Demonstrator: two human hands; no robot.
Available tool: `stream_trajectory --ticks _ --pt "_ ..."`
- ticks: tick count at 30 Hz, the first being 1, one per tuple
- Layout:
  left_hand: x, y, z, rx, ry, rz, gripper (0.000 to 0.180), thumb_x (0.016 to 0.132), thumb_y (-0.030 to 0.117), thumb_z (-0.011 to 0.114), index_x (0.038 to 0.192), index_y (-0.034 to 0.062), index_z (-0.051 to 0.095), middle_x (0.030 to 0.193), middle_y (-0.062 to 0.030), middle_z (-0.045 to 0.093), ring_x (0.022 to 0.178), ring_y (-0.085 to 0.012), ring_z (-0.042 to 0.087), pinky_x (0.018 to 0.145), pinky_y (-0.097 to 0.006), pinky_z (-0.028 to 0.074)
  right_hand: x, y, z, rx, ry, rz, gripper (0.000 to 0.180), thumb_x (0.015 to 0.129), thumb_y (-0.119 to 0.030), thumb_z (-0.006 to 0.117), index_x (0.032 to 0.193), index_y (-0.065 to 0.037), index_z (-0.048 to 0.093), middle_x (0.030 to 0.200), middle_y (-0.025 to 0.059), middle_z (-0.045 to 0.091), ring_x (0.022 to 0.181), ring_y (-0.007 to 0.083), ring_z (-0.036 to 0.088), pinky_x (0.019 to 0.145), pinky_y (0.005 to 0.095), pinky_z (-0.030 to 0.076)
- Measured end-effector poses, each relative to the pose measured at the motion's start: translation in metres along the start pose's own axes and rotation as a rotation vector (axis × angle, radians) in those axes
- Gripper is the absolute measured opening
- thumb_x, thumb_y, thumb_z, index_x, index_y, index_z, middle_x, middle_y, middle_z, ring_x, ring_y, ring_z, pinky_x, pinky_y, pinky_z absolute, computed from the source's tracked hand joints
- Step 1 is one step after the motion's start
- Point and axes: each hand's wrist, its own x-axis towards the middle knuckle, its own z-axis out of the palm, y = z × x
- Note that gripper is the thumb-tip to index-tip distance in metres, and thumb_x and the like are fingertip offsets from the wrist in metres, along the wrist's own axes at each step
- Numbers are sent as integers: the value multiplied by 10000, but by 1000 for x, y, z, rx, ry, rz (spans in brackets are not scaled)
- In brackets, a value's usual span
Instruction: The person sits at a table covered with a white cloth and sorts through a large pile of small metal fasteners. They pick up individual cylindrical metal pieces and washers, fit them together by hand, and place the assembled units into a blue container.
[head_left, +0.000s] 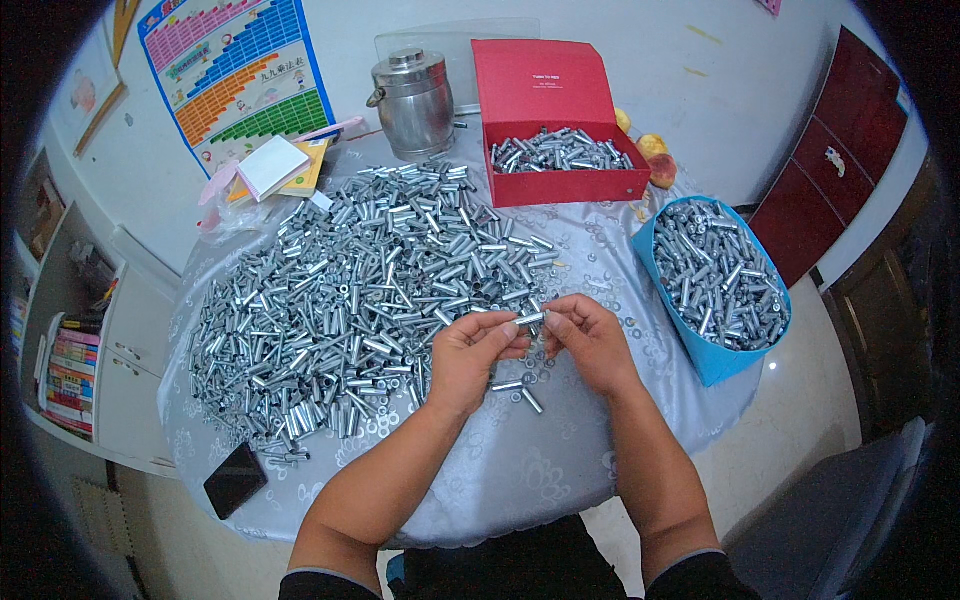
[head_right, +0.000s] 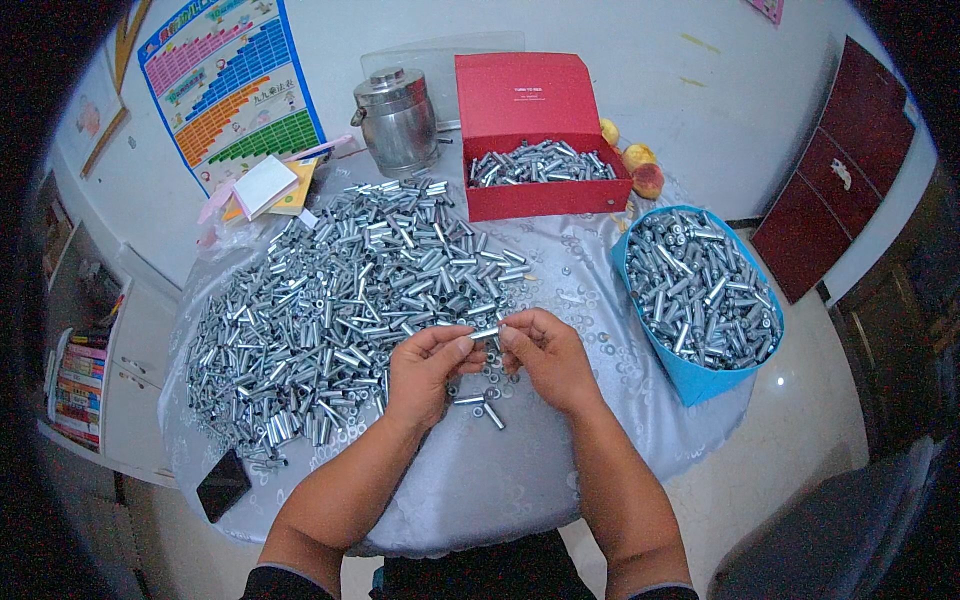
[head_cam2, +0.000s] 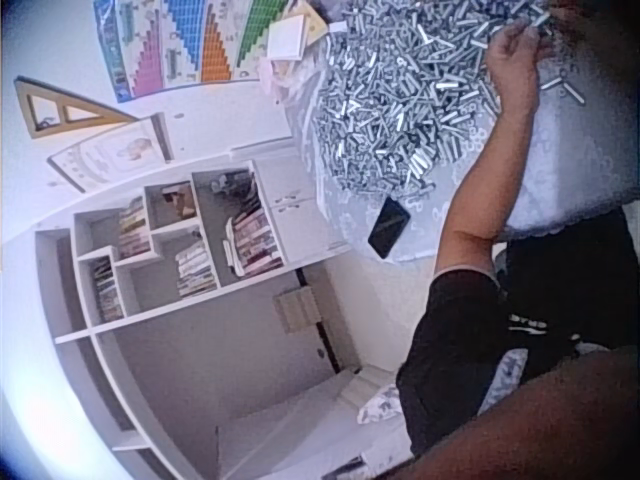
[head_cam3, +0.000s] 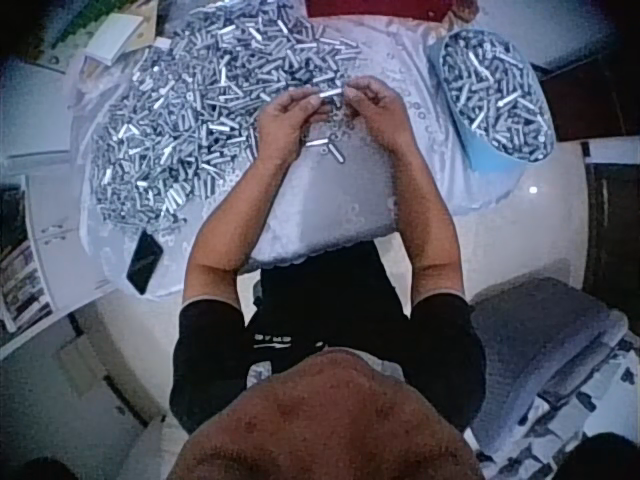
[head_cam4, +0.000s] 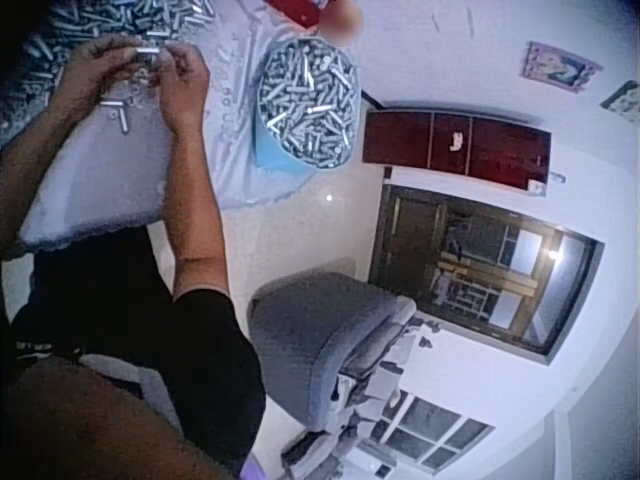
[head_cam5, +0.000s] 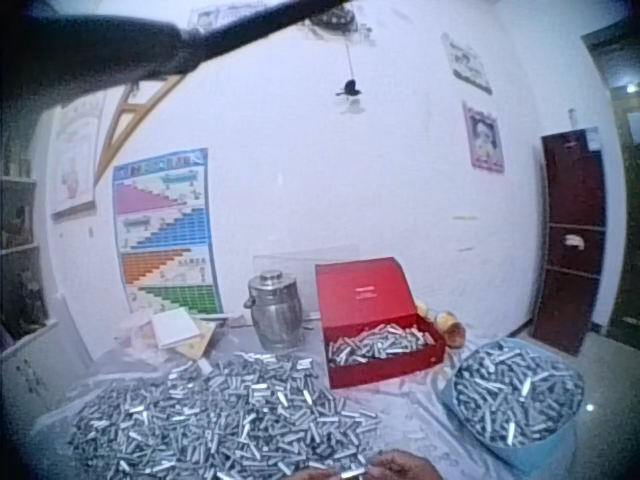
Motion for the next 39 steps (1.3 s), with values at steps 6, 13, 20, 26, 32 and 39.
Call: stream_trajectory --ticks 6,13,20,26,32,39 --pt "0 -1 0 -10 -14 4 203 893 28 639 1072 -65 621 947 -167 690 822 -218 693 747 -316 585 0 -3 1 58 85 109 195 968 -201 562 982 -10 601 709 34 589 570 101 536 521 252 448" --pt "0 -2 0 26 -19 1 199 892 27 639 1070 -61 622 945 -164 690 822 -216 693 742 -317 585 -1 -2 -2 3 63 143 186 955 -193 588 899 -19 619 688 26 585 559 100 536 511 252 449" --pt "1 -2 -1 8 -6 2 201 892 29 641 1071 -59 622 934 -156 689 826 -211 690 748 -319 582 1 -3 -1 63 65 127 173 936 -186 619 912 -15 625 687 28 593 562 102 547 517 254 461" --pt "1 -4 0 15 -24 5 207 898 37 635 1080 -58 613 954 -162 685 824 -209 686 750 -316 580 0 -2 0 88 27 143 178 925 -185 633 941 -8 625 708 35 604 580 108 564 537 254 474" --pt "-2 0 3 -4 53 116 190 927 63 585 1088 -33 613 943 -155 691 772 -201 688 704 -308 574 5 -1 -11 297 345 -46 205 949 -208 590 954 -5 620 762 59 627 642 130 598 587 263 498" --pt "4 19 -4 124 270 317 166 947 102 573 1042 -24 625 844 -103 674 665 -146 641 586 -254 537 17 -39 -41 972 724 -321 356 1006 -286 483 1145 38 533 1070 162 627 987 216 631 887 324 530"
